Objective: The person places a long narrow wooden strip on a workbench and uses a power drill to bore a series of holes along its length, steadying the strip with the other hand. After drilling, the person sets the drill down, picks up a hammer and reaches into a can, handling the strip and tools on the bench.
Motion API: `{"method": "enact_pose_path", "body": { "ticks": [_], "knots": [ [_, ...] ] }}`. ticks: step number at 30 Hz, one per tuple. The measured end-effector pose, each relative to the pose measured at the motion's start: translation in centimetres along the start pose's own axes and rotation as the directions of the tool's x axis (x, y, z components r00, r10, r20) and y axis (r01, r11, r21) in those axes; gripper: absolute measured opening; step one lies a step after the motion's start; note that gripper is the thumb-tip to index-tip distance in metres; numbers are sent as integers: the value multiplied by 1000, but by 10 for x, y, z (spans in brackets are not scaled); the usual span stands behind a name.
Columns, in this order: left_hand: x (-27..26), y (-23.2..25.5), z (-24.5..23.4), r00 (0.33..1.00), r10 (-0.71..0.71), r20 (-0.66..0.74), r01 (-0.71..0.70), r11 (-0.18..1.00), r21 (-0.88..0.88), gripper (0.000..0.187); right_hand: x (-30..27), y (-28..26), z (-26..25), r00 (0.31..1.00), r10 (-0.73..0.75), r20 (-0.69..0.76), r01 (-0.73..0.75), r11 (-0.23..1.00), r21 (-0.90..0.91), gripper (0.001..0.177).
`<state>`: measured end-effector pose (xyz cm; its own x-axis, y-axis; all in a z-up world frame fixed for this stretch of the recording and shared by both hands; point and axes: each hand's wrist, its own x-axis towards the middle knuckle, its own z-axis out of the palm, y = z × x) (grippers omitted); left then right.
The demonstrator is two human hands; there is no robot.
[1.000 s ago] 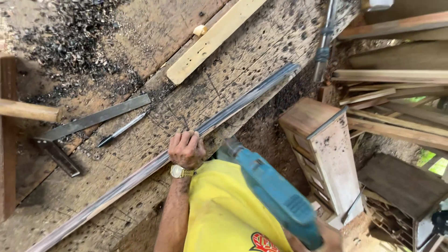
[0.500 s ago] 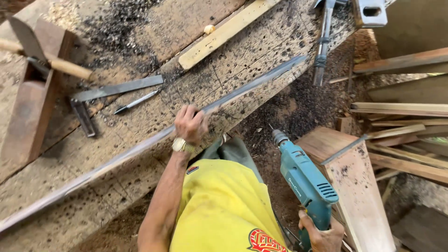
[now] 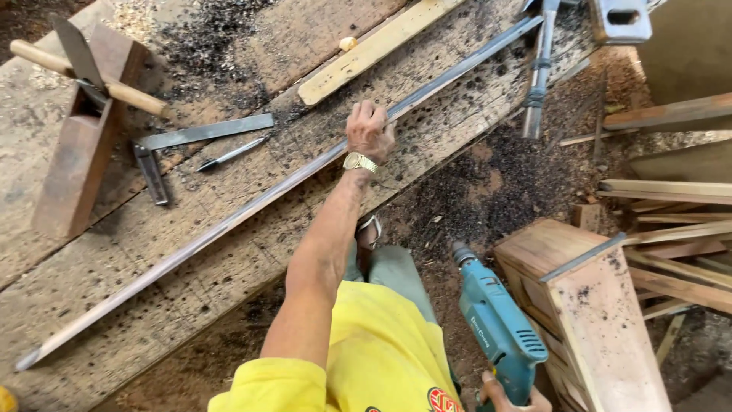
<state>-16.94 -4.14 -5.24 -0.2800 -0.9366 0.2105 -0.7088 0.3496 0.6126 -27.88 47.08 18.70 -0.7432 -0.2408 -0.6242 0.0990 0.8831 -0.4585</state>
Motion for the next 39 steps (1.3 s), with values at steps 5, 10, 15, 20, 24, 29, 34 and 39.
{"method": "enact_pose_path", "body": {
  "ticks": [5,10,15,20,24,29,34,39],
  "knots": [
    [-46,-7,-118,998,10,-54,-8,1000,28,61,-23,-37,28,998,-43,55,45,998,-40,33],
    [-147,-103,-219,968,-42,-248,76,989,126,71,-74,-84,90,961,-263,89,272,955,-114,33],
    [-204,-179,-218,981,30,-190,-8,994,113,49,-141,-134,153,918,-351,183,367,928,-61,20],
    [-210,-179,-216,992,22,-127,-18,999,31,33,-179,-162,188,870,-439,225,479,860,-176,16],
    [-216,-173,-250,998,-15,-56,13,999,-30,32,-177,-173,201,837,-490,244,539,815,-212,19],
    [-247,-139,-393,858,-492,148,500,866,-19,77,-174,-168,199,787,-537,302,606,764,-222,20],
    [-351,-189,-361,694,-661,285,711,692,-125,97,-155,-152,201,770,-578,272,633,746,-206,17],
    [-352,-191,-339,707,-691,151,705,705,-80,101,-156,-170,205,785,-589,191,619,752,-228,21]
  ]
}}
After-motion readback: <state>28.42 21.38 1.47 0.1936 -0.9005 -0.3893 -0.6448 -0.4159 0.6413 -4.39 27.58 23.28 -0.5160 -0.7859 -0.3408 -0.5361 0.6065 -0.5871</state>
